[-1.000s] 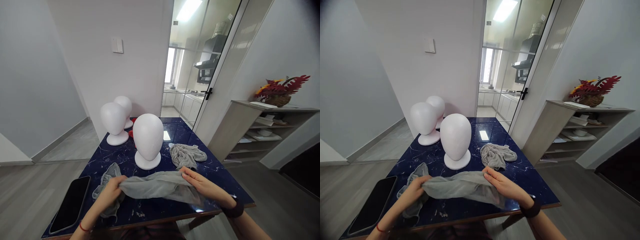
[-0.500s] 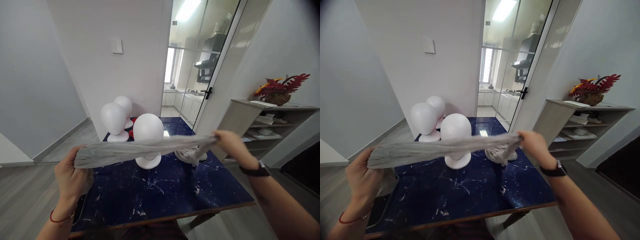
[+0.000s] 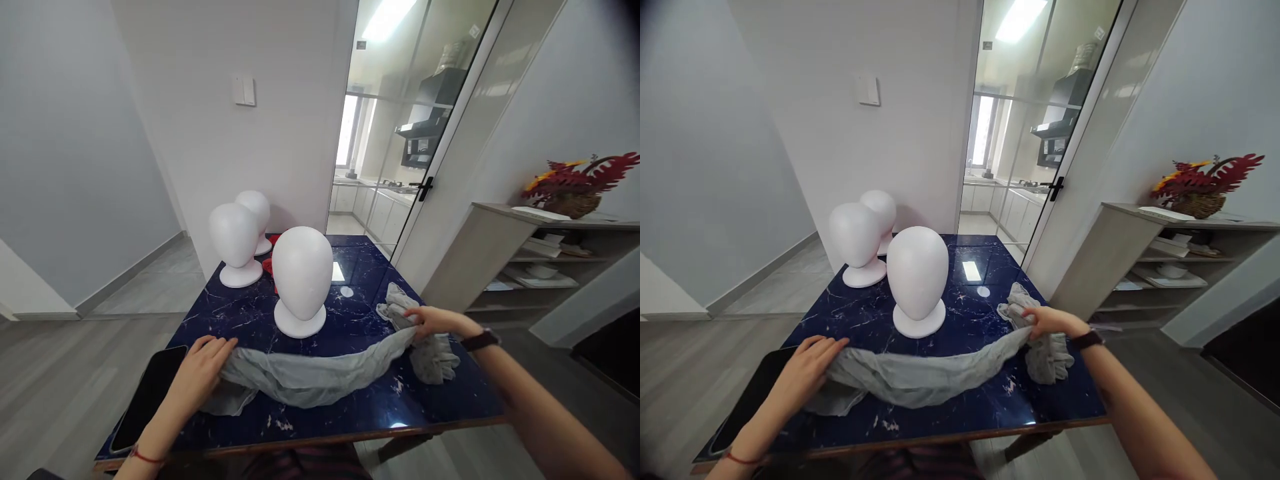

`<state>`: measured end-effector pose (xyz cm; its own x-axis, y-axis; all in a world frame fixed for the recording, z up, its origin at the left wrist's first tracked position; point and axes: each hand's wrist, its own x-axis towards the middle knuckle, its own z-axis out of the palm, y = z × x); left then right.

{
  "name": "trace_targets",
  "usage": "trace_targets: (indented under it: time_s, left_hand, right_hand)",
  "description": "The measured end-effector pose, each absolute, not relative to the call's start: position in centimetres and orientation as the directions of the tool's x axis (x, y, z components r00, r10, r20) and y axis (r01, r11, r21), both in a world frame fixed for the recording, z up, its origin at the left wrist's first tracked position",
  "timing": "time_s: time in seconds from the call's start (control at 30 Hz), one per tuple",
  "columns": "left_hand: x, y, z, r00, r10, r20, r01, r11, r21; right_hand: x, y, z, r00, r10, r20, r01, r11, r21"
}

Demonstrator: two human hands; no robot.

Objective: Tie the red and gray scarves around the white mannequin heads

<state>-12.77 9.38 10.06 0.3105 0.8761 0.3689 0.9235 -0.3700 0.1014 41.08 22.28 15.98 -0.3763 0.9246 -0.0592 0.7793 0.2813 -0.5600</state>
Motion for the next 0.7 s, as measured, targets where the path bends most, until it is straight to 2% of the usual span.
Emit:
trace_targets:
  time_s: [0.07, 0.13, 0.23, 0.33, 0.47, 0.53, 0.63, 0.7]
  left_hand:
    - [-12.8, 8.6, 9.2, 0.315, 0.94, 0.133, 0.924, -0.335, 0.184]
    - [-12.6, 8.0, 9.2, 0.322, 0.947, 0.008, 0.909, -0.312, 0.277]
    - [-11.9, 8.1, 10.1, 0.317, 0.948, 0.011, 0.868, -0.294, 0.401]
    - [-10.3, 9.1, 10.3, 0.312, 0.949, 0.045, 0.849, -0.3, 0.436]
    - [-7.1, 10.2, 9.6, 0.417, 0.909, 0.004, 0.784, -0.363, 0.504]
    - [-5.3, 10.4, 9.3, 0.47, 0.883, -0.012, 0.727, -0.379, 0.573]
    - [-2.9, 10.6, 9.7, 0.555, 0.832, 0.006, 0.609, -0.411, 0.679]
    - [-1.9, 10.7, 10.7, 0.61, 0.792, -0.016, 0.524, -0.387, 0.759]
  right_hand:
    - [39.9, 22.1, 13.8, -0.33, 0.942, -0.051, 0.838, 0.268, -0.476]
    - [37.2, 20.9, 12.8, -0.323, 0.946, 0.02, 0.84, 0.296, -0.455]
    - [31.7, 17.9, 11.7, -0.503, 0.859, 0.093, 0.718, 0.476, -0.508]
    - [27.0, 14.9, 9.8, -0.601, 0.792, 0.11, 0.619, 0.548, -0.562]
    - [24.0, 12.8, 7.8, -0.505, 0.86, 0.07, 0.638, 0.426, -0.642]
    - [23.6, 12.4, 8.5, -0.563, 0.826, -0.012, 0.571, 0.379, -0.728]
    - [23.7, 12.1, 11.3, -0.718, 0.694, -0.059, 0.302, 0.234, -0.924]
    - [24.4, 12.0, 13.8, -0.706, 0.707, -0.029, 0.099, 0.058, -0.993]
